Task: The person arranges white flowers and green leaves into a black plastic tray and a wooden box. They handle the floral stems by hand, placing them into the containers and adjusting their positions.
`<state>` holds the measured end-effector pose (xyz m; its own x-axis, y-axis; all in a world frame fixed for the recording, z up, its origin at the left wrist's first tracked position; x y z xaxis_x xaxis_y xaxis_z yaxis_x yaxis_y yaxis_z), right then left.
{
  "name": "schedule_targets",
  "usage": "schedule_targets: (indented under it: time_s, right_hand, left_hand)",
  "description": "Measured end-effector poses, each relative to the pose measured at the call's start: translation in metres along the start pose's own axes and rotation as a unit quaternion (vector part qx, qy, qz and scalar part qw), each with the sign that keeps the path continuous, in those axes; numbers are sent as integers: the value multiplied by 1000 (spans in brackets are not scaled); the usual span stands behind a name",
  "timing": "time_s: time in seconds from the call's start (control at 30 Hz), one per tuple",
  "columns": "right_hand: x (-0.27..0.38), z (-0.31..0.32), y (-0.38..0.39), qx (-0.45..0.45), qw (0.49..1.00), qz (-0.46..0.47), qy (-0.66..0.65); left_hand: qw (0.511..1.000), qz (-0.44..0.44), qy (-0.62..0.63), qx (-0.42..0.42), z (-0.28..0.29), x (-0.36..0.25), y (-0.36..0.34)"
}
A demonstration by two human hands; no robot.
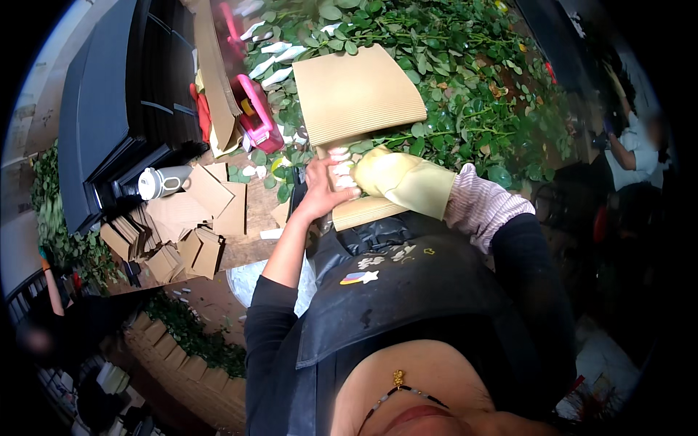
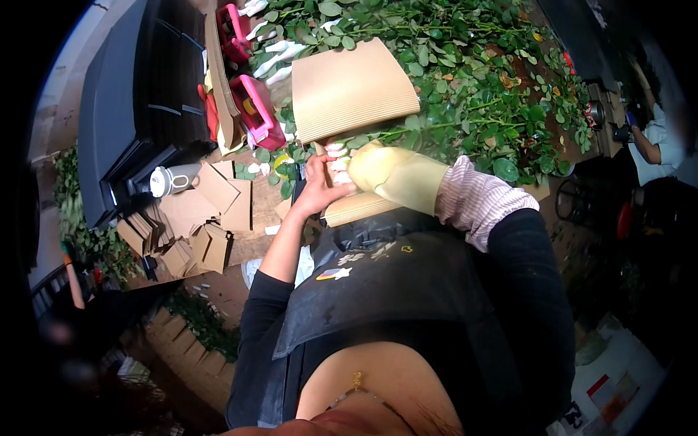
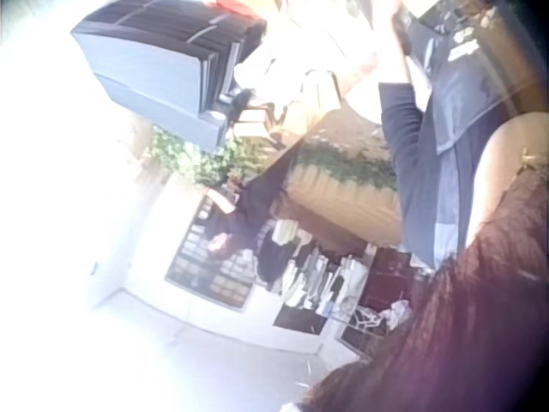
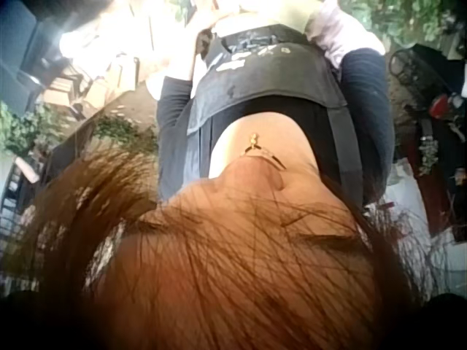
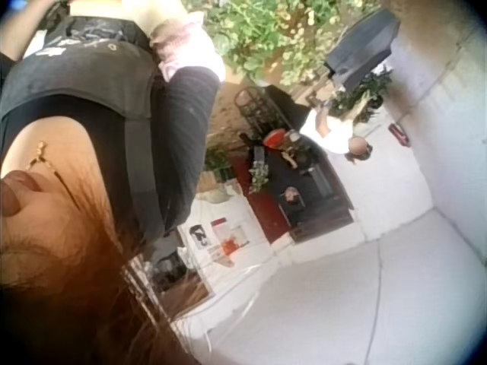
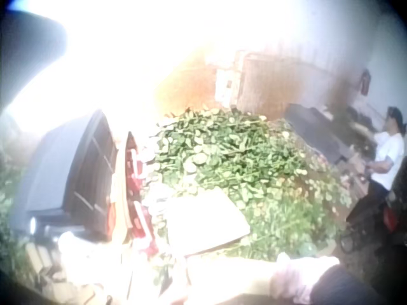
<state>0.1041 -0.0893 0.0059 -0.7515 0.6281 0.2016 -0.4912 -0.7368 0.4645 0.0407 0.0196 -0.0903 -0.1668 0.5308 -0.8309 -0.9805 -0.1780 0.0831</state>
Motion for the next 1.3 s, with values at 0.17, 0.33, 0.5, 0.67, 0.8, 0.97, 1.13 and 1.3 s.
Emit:
schedule_targets:
  time_s: [0.17,0.33,0.5,0.67,0.8,0.97,1.13,1.3]
  right_hand:
    - [0,-3,0,116,993,17,25]
    - [-17,-13,-11,112,984,39,133]
    - [-10,-18,-23,21,972,109,206]
    - [-11,-12,-21,-31,998,45,2]
    - [-11,-11,-8,1,998,49,31]
    - [-22,1,-17,-81,993,1,90]
    - [-28,-30,-44,-72,988,49,127]
    - [-20,-31,-36,-266,942,102,177]
  left_hand:
    - [995,-7,6,-98,6,-6,2]
    - [990,-15,33,-137,7,-1,8]
    - [987,-24,41,-152,6,3,9]
    - [985,49,89,-137,1,12,4]
    - [981,56,53,-176,3,9,-2]
    - [980,45,40,-188,4,6,-1]
    - [978,27,58,-199,4,5,-2]
    - [981,30,36,-190,2,6,-4]
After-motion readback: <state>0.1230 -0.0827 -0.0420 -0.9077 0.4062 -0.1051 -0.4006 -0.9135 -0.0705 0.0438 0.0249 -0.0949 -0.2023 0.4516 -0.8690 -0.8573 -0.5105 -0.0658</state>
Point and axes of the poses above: each hand's wrist, its own y-axis away from the middle knuckle, its own z-axis out of the back of the hand, x = y × z, the point moved 8 cm from there along -y, towards the middle knuckle, and after that the axes turned 12 degrees about -x, right-handed, at the moved point
